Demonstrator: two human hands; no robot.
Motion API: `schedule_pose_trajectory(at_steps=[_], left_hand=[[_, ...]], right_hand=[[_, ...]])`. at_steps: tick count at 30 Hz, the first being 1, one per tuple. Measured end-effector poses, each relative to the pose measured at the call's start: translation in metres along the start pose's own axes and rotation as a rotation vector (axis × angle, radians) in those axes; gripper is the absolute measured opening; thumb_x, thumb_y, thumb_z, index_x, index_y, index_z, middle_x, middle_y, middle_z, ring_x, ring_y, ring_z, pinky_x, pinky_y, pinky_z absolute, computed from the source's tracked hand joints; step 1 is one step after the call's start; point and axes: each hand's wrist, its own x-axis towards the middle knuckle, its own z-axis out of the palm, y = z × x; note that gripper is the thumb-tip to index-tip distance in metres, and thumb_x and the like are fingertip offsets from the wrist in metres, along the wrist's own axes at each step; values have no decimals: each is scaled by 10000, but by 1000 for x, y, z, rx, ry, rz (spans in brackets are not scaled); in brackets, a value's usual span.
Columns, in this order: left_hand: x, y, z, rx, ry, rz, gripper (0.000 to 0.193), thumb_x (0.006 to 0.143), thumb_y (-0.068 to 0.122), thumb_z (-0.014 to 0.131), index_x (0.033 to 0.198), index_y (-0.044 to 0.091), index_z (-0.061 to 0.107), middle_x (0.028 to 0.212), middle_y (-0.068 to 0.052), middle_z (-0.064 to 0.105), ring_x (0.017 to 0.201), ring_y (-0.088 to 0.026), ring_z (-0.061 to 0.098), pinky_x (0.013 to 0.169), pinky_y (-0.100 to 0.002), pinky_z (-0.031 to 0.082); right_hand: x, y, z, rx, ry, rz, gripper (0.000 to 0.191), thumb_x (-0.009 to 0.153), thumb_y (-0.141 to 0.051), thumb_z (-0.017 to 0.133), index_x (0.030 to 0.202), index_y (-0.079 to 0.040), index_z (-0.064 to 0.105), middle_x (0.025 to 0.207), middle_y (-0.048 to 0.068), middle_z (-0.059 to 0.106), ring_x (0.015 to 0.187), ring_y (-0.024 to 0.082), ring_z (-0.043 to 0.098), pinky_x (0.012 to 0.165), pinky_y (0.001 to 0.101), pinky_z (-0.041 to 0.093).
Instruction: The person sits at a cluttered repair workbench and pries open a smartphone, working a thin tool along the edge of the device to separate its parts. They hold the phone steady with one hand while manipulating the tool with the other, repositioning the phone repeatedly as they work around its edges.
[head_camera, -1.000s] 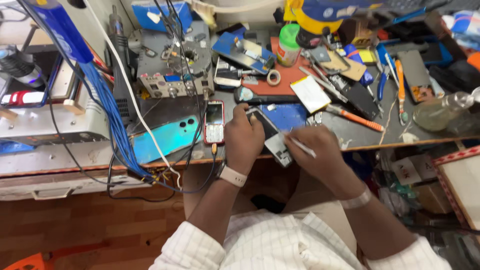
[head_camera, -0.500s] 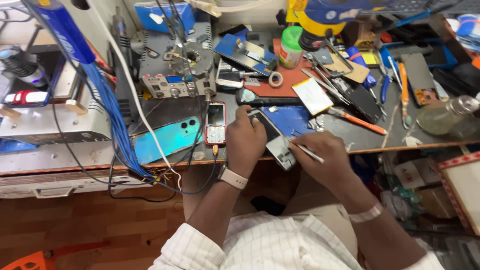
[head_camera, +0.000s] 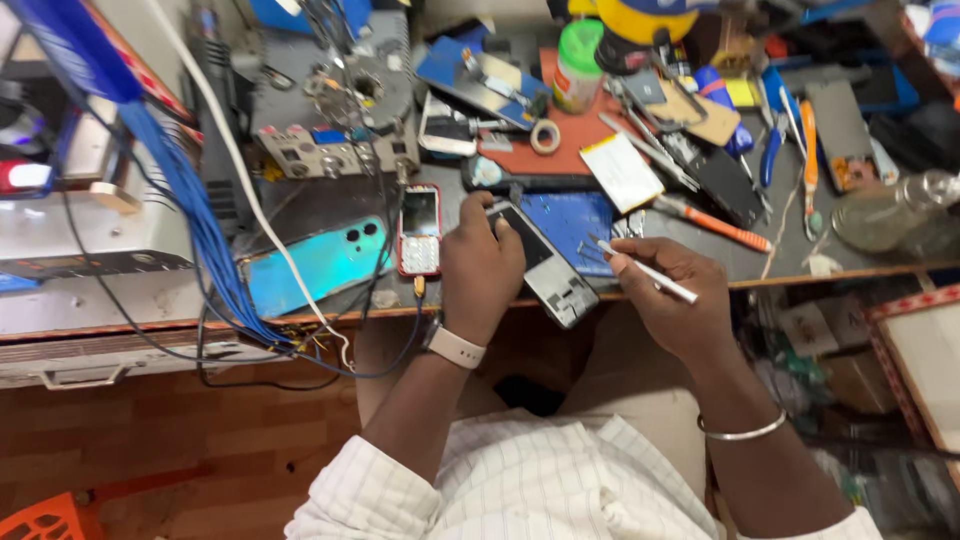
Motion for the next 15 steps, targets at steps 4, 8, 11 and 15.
schedule_pose_trajectory(at_steps=[4, 8, 11, 15], left_hand=[[-2, 0, 0, -43, -22, -7, 336, 893, 76, 599, 1203, -54, 594, 675, -231, 670, 619, -380, 695, 591, -482, 532], [0, 2, -2, -40, -55, -58, 331, 892, 77, 595, 1197, -53, 590, 613, -212, 653, 565, -363, 685, 560, -473, 523], [0, 4, -2, -46, -27, -10, 334, 891, 66, 599, 1199, -63, 586, 620, -207, 654, 568, -356, 683, 563, -471, 519], [-1, 1, -1, -44, -24, 5, 337, 891, 60, 597, 1204, -65, 585, 630, -205, 657, 575, -355, 688, 568, -467, 526]], right_hand=[[-11, 2, 5, 13, 0, 7, 117, 906, -99, 752, 980, -18, 710, 766, -9, 695, 687, 0, 575, 603, 172, 464], [-16, -7, 9, -125, 23, -78, 105, 872, -81, 780, 933, -18, 723, 737, 0, 713, 650, 11, 606, 580, 189, 487], [-22, -7, 5, -146, 7, -159, 99, 866, -66, 784, 934, -16, 733, 773, 5, 727, 681, 15, 628, 610, 194, 505], [-29, -1, 1, -146, -18, -155, 111, 855, -50, 793, 949, -7, 753, 811, 44, 742, 716, 55, 642, 632, 215, 514]])
